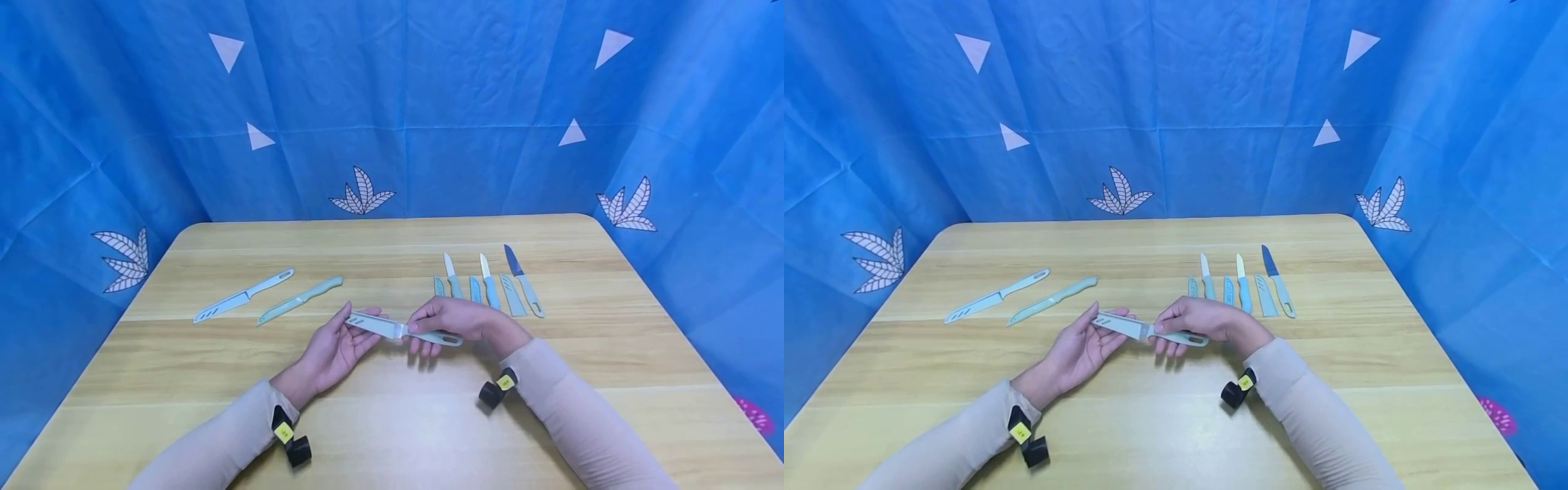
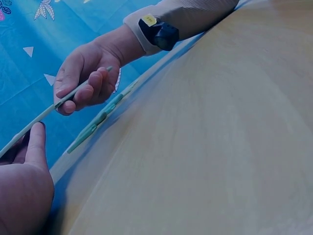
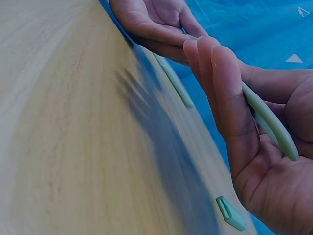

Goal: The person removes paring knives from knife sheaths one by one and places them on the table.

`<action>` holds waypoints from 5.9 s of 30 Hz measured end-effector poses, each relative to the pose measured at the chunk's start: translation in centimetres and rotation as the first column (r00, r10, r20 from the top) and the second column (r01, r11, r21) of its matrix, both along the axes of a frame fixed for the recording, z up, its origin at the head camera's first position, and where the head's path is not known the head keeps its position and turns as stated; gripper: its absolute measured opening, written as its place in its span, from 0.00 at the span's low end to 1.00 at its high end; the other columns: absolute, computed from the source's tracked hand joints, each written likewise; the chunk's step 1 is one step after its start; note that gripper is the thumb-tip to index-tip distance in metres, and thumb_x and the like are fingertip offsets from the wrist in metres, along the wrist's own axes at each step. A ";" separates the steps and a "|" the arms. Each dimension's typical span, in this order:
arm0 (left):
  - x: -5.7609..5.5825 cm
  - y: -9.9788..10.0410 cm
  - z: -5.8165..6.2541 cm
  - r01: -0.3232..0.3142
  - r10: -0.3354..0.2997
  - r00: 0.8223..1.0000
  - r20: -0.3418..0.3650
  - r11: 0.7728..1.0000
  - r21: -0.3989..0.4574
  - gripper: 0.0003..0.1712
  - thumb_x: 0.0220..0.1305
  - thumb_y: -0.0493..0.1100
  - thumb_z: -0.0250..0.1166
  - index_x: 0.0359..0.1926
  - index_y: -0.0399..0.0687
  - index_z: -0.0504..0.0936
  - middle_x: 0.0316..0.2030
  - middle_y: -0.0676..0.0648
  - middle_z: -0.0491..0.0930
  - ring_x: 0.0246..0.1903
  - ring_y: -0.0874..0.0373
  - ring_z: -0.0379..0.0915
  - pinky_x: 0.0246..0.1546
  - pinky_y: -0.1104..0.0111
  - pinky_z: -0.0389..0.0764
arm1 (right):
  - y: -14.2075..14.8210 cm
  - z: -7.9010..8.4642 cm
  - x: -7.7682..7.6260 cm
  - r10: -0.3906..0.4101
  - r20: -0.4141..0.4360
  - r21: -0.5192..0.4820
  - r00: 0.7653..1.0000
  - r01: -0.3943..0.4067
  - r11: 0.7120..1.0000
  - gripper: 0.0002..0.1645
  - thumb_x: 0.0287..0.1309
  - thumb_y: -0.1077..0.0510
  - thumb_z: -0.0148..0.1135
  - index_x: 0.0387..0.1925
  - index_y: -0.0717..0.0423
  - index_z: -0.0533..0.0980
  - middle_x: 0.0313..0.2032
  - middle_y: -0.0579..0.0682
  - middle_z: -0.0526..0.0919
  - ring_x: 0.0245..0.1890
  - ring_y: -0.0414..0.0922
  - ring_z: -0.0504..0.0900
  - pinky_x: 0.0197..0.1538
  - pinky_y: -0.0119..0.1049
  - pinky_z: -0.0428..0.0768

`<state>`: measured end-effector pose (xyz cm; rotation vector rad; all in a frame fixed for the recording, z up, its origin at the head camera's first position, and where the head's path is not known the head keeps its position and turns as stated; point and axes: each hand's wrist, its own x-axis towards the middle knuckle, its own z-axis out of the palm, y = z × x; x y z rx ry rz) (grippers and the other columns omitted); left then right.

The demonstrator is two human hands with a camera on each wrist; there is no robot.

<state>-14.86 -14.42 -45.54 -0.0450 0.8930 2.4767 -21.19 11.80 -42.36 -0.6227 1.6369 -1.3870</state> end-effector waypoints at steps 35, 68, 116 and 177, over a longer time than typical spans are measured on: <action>-0.1 0.1 -0.1 -0.009 0.009 1.000 0.002 1.000 0.013 0.31 0.78 0.56 0.43 0.62 0.33 0.68 0.58 0.34 0.75 0.61 0.47 0.71 0.66 0.62 0.69 | 1.0 0.5 -0.6 0.036 -0.072 0.049 0.997 -0.032 0.998 0.17 0.69 0.58 0.56 0.47 0.69 0.80 0.36 0.64 0.85 0.28 0.47 0.85 0.32 0.36 0.87; 0.0 0.1 0.0 -0.026 0.026 0.999 -0.018 1.000 0.007 0.34 0.77 0.57 0.43 0.66 0.32 0.62 0.57 0.35 0.76 0.61 0.47 0.71 0.66 0.62 0.68 | 2.1 0.7 -1.1 0.056 -0.062 0.059 0.997 -0.052 0.997 0.17 0.69 0.58 0.57 0.47 0.71 0.79 0.33 0.65 0.85 0.25 0.44 0.84 0.29 0.33 0.86; 0.0 -0.1 0.1 -0.065 0.065 0.998 0.008 0.998 0.006 0.36 0.77 0.58 0.43 0.68 0.32 0.59 0.57 0.36 0.76 0.60 0.49 0.72 0.66 0.64 0.68 | 3.4 1.6 -1.1 0.086 -0.075 0.056 0.993 -0.082 0.995 0.20 0.69 0.57 0.57 0.46 0.75 0.77 0.32 0.66 0.84 0.23 0.43 0.83 0.27 0.33 0.85; -1.1 -2.0 0.9 -0.130 0.131 0.991 -0.028 0.990 0.053 0.28 0.78 0.56 0.43 0.58 0.37 0.72 0.55 0.37 0.78 0.55 0.50 0.76 0.62 0.67 0.72 | 5.3 2.5 -1.6 0.048 -0.127 0.050 0.991 -0.042 0.998 0.25 0.69 0.55 0.58 0.45 0.80 0.74 0.35 0.76 0.80 0.24 0.45 0.82 0.27 0.34 0.85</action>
